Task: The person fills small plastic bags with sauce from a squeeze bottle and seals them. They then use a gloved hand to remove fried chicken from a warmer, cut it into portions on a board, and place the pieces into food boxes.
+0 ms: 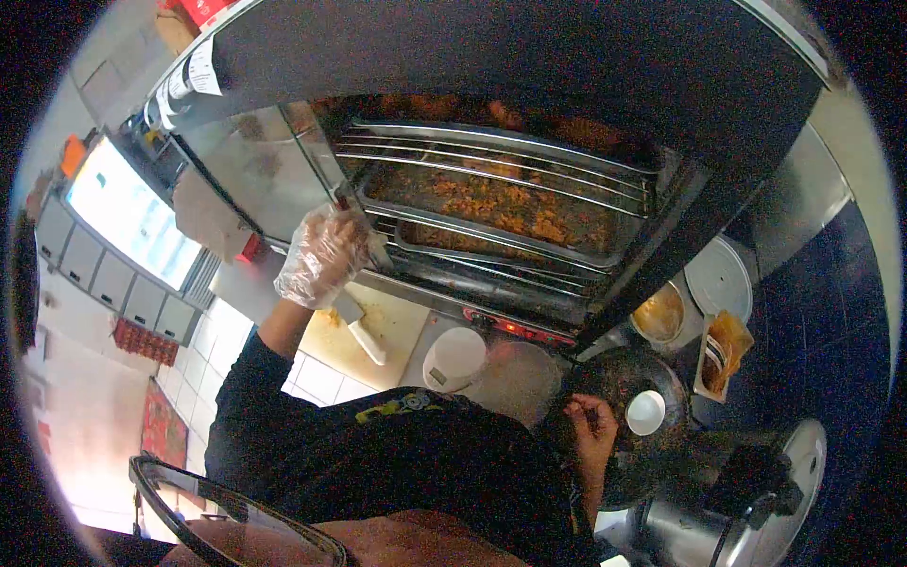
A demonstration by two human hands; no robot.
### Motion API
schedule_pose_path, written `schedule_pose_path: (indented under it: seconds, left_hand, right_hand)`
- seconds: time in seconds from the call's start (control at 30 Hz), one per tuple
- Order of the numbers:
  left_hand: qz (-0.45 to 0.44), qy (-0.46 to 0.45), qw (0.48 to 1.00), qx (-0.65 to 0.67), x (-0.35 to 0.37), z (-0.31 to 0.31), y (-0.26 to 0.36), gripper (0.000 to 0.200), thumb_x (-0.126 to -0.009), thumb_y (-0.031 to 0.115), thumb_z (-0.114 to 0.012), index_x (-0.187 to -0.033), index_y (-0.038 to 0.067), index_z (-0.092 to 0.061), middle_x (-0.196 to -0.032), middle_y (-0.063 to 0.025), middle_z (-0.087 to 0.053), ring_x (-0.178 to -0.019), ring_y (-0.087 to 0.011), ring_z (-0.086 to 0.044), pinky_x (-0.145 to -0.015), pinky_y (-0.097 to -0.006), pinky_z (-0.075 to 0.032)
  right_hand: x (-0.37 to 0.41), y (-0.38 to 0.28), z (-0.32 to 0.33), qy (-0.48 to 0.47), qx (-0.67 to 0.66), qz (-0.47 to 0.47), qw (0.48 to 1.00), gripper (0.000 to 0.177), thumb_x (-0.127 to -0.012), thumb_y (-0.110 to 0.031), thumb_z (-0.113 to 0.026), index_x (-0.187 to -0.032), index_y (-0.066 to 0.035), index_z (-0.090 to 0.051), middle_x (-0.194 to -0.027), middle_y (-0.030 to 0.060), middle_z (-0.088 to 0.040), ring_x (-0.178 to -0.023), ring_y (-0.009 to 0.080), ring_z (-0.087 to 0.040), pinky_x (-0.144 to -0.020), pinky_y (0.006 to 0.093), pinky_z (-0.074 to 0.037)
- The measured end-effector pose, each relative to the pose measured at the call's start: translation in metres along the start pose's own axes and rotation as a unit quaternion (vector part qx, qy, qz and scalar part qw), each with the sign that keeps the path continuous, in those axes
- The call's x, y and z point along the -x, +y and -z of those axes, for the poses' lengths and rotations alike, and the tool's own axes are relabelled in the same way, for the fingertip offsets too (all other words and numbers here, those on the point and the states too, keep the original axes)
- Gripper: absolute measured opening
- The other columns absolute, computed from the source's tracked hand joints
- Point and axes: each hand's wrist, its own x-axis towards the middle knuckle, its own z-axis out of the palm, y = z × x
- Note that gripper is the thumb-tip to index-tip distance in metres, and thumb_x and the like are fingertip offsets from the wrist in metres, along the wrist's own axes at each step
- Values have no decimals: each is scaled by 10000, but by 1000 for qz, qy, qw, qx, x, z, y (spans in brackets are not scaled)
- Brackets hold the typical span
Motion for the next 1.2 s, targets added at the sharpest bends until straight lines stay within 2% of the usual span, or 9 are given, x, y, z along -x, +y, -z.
schedule_pose_path:
  seconds: [0.03,0.07,0.2,0.3,0.57,0.7,0.8,0.9,1.2]
  left_hand:
    - [-109,2,916,-387,5,8,1,300,-808,314,-552,-1047,134,-580,-1112,-58,-547,-1111,-233,-485,-974,-465,-331]
    - [-197,-1,678,-708,9,8,21,293,-809,318,-556,-1032,131,-586,-1107,-57,-546,-1112,-232,-486,-974,-467,-329]
    - [-150,46,737,-658,5,-16,24,280,-755,273,-598,-1009,157,-613,-1091,-49,-562,-1139,-224,-484,-943,-502,-340]
    - [-311,112,750,-572,-2,-38,63,344,-754,228,-653,-1083,160,-584,-1106,-50,-548,-1077,-232,-515,-930,-444,-383]
    - [-549,38,752,-364,-69,-158,173,500,-755,210,-661,-1232,124,-539,-1112,-85,-596,-1079,-269,-557,-934,-417,-437]
    - [-496,26,725,-477,-87,-203,210,401,-833,197,-538,-1221,96,-525,-1086,-66,-606,-1015,-228,-589,-861,-362,-462]
    - [-457,-14,747,-482,-99,-221,216,254,-812,129,-547,-1048,64,-611,-999,-107,-633,-942,-257,-617,-836,-375,-464]
    - [-512,16,708,-486,-102,-215,218,200,-784,120,-554,-965,72,-626,-951,-100,-636,-899,-256,-623,-813,-365,-475]
    - [-547,12,707,-448,-84,-176,209,350,-765,121,-565,-1108,66,-609,-986,-83,-610,-956,-241,-591,-855,-370,-480]
  right_hand:
    - [-3,1,0,-8,-2,-4,1000,142,-864,-71,-649,-982,4,-625,-873,54,-630,-787,138,-606,-750,273,-483]
    - [-6,1,0,-15,-4,-7,1000,144,-863,-70,-650,-984,4,-624,-877,56,-630,-790,139,-607,-753,274,-481]
    - [-11,-9,5,-19,29,-23,999,149,-867,-80,-652,-985,6,-619,-878,55,-630,-798,138,-606,-752,271,-479]
    - [-10,-4,11,-7,8,-14,1000,151,-872,-89,-649,-986,5,-617,-881,51,-629,-803,135,-604,-753,271,-479]
    - [0,-6,11,50,15,-40,998,140,-866,-78,-648,-987,-12,-623,-857,43,-632,-786,119,-590,-740,264,-473]
    - [5,-7,12,45,13,-21,999,120,-854,-61,-653,-965,-21,-631,-854,36,-629,-786,109,-581,-731,253,-470]
    - [11,-4,17,60,13,-18,998,113,-852,-60,-655,-958,-26,-635,-845,30,-623,-788,105,-580,-725,244,-468]
    - [18,-7,21,80,6,-32,996,114,-856,-67,-652,-962,-26,-634,-837,22,-620,-799,102,-581,-721,237,-466]
    - [7,-3,32,78,29,-26,996,125,-859,-99,-655,-961,-28,-638,-837,32,-635,-815,117,-597,-753,258,-465]
